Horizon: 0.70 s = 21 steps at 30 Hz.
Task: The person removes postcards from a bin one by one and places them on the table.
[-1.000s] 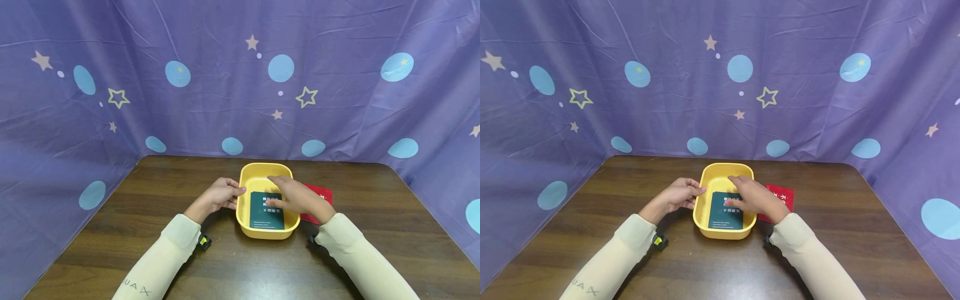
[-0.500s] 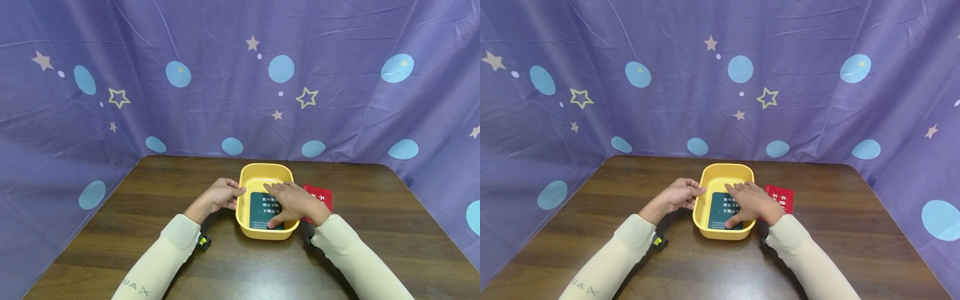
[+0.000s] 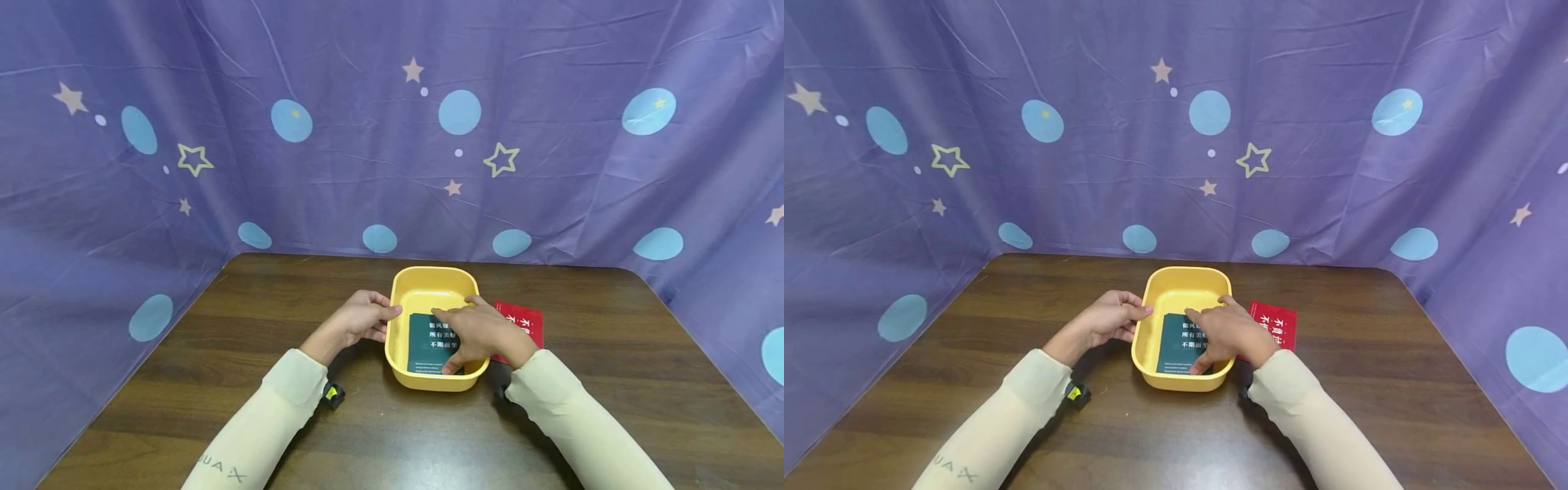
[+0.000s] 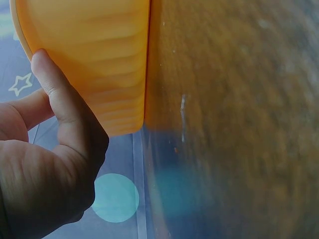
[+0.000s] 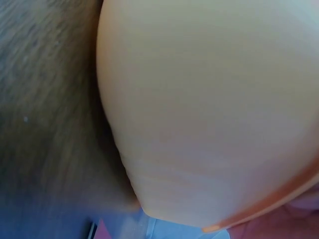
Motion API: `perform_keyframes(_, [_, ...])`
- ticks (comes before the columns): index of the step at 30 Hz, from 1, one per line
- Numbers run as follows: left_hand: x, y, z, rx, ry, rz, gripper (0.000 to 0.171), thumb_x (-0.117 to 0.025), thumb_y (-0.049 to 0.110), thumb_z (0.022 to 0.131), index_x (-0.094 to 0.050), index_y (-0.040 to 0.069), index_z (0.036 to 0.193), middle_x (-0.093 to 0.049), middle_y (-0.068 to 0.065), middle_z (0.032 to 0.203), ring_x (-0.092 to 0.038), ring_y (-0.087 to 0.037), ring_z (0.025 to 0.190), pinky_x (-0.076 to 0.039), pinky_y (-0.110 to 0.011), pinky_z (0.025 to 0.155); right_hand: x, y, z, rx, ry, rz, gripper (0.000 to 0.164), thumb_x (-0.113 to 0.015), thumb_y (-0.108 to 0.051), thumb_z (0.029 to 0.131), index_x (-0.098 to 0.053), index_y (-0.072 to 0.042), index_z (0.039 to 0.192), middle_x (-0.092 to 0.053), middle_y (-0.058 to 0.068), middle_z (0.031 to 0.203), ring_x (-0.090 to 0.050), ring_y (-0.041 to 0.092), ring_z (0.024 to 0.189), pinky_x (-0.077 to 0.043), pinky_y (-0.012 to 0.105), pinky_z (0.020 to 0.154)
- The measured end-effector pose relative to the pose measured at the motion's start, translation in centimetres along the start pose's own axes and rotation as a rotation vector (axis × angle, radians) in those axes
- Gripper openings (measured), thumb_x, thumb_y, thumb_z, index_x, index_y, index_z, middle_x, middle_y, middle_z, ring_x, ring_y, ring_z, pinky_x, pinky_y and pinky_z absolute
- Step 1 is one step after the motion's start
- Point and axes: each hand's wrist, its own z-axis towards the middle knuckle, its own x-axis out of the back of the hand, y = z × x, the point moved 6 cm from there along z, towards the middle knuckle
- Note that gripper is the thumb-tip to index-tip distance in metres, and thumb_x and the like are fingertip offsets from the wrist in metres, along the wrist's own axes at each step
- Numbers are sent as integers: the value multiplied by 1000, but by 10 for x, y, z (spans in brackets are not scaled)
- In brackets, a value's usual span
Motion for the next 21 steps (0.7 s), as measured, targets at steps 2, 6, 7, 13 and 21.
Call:
perform_keyframes(2, [0,0,0,-1,0,-1,27,-66,11,94,-48,-2,108,-59,-13,80,-59,-16,55,-58,-28,51,0,0,0,-6,0,6,115,-70,-80,61,-38,-14,149,-54,2,138,-53,15,120,-19,48,114])
perform_keyframes(6, [0,-1,1,-2,-3,-1,27,-66,12,94,-48,-2,109,-59,-13,81,-58,-16,55,-58,-27,51,0,0,1,-20,12,7,115,-71,-79,60,-38,-15,149,-53,5,137,-50,19,123,-22,47,113])
perform_keyframes(7, [0,-1,1,-2,-4,0,28,-66,12,94,-48,-2,109,-60,-13,81,-58,-16,55,-58,-28,51,1,0,1,-19,25,9,115,-72,-79,59,-38,-15,149,-53,5,137,-49,20,122,-23,47,113])
perform_keyframes(13, [2,-1,1,1,1,0,28,-67,13,94,-48,-2,109,-60,-13,78,-59,-15,53,-58,-28,50,5,0,1,-9,112,60,118,-77,-75,57,-38,-13,149,-49,7,130,-46,25,116,-34,42,105])
perform_keyframes(21, [1,0,3,1,-1,-9,29,-67,12,93,-48,-2,109,-59,-13,79,-59,-16,54,-58,-28,50,11,8,1,-50,156,230,105,-86,-57,62,-42,-14,146,-46,6,125,-46,23,106,-46,37,96])
